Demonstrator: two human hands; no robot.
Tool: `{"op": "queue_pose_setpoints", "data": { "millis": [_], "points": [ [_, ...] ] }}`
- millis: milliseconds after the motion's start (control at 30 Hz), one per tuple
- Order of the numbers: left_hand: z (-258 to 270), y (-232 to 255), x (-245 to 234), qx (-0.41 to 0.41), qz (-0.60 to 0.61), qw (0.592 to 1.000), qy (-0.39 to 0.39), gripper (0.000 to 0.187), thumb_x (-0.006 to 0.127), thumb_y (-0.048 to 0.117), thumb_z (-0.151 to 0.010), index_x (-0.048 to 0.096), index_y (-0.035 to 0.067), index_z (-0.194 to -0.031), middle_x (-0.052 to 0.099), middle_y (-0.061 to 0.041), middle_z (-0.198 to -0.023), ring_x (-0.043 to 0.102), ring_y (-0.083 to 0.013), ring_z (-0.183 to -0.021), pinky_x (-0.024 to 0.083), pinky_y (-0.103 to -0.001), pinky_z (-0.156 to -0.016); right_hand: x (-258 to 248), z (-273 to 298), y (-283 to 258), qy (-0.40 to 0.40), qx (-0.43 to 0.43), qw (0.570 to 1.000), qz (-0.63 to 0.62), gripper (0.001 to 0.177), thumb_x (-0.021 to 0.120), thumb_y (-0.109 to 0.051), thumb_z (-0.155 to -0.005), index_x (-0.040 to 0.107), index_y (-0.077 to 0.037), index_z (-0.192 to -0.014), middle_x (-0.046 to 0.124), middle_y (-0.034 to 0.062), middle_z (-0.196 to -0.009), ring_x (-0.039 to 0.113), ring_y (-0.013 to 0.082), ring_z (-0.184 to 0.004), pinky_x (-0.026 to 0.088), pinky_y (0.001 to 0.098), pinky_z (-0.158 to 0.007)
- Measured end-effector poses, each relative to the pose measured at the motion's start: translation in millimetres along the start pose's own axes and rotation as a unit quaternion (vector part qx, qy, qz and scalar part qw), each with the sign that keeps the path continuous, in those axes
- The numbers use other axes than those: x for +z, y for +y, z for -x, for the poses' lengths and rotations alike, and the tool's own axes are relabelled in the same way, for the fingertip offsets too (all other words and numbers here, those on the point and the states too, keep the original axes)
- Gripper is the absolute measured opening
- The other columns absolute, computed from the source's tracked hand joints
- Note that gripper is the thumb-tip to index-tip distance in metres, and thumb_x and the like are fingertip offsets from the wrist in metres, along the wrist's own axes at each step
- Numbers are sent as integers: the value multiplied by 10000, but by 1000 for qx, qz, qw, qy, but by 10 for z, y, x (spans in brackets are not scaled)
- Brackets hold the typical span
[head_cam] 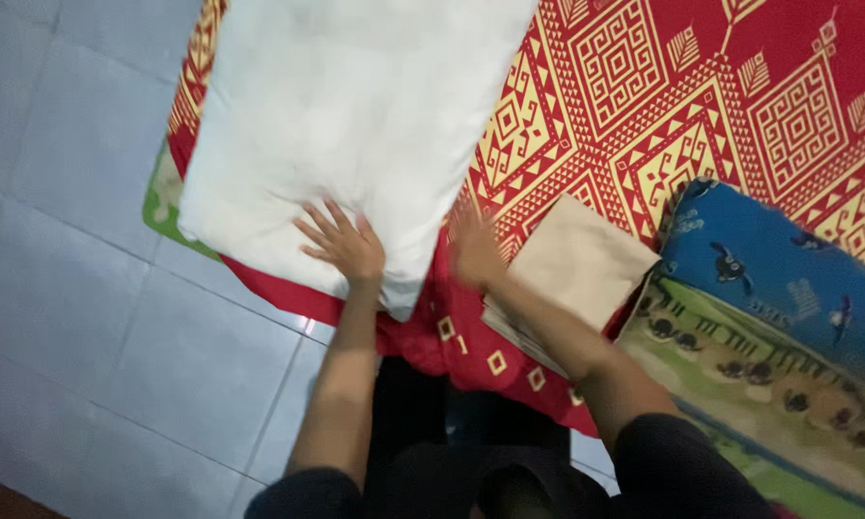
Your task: The person spreads a red patterned bedsheet over a mattress on the floor, smoothing it out. They then place a pillow and a folded blanket on top of the sheet.
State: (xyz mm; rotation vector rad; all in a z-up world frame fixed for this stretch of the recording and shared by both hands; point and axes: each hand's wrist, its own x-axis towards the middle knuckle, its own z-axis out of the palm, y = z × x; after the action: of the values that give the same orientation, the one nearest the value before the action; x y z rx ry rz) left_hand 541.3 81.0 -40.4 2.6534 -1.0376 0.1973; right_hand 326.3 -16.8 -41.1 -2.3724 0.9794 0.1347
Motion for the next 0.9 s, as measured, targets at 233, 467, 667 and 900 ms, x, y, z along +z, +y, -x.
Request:
{"op": "queue_pose_setpoints", "data": {
  "millis": [233,467,667,900],
  "points": [
    [-406,-120,-755,110,137,978,-116,737,649,425,-967,380,126,-1585,202,-181,-1702,87,-413,-1585,46,-717,-1205,-230,260,-489,-120,-54,961,-244,280,709,-353,-851,822,-116,-946,787,148,-980,748,284,-853,574,422,-777],
    [-2098,-558,-571,23,89,995,-36,661,634,423,-1018,413,101,-1551,434,-209,-1559,350,-411,-1457,252,-615,-1151,-1033,-1088,-400,176,299,913,-216,738,623,-487,-1024,402,86,-1434,592,350,-1300,600,468,-1207,466,507,-1037],
    [-2455,-787,-450,-29,88,992,-86,370,525,414,-1066,661,92,-1190,702,-228,-1084,658,-430,-1038,487,-538,-894,-751,-1221,-1166,344,246,867,-262,900,728,-405,-962,241,126,-1501,469,396,-1446,487,497,-1345,379,470,-1119],
    [-2326,-240,-965,93,281,949,104,257,571,256,-1078,639,14,-1025,704,-244,-926,654,-456,-876,491,-535,-765,-1266,-519,-1129,519,141,774,-335,696,717,-151,-997,339,101,-1525,502,334,-1502,503,423,-1409,375,440,-1198]
  ]
}}
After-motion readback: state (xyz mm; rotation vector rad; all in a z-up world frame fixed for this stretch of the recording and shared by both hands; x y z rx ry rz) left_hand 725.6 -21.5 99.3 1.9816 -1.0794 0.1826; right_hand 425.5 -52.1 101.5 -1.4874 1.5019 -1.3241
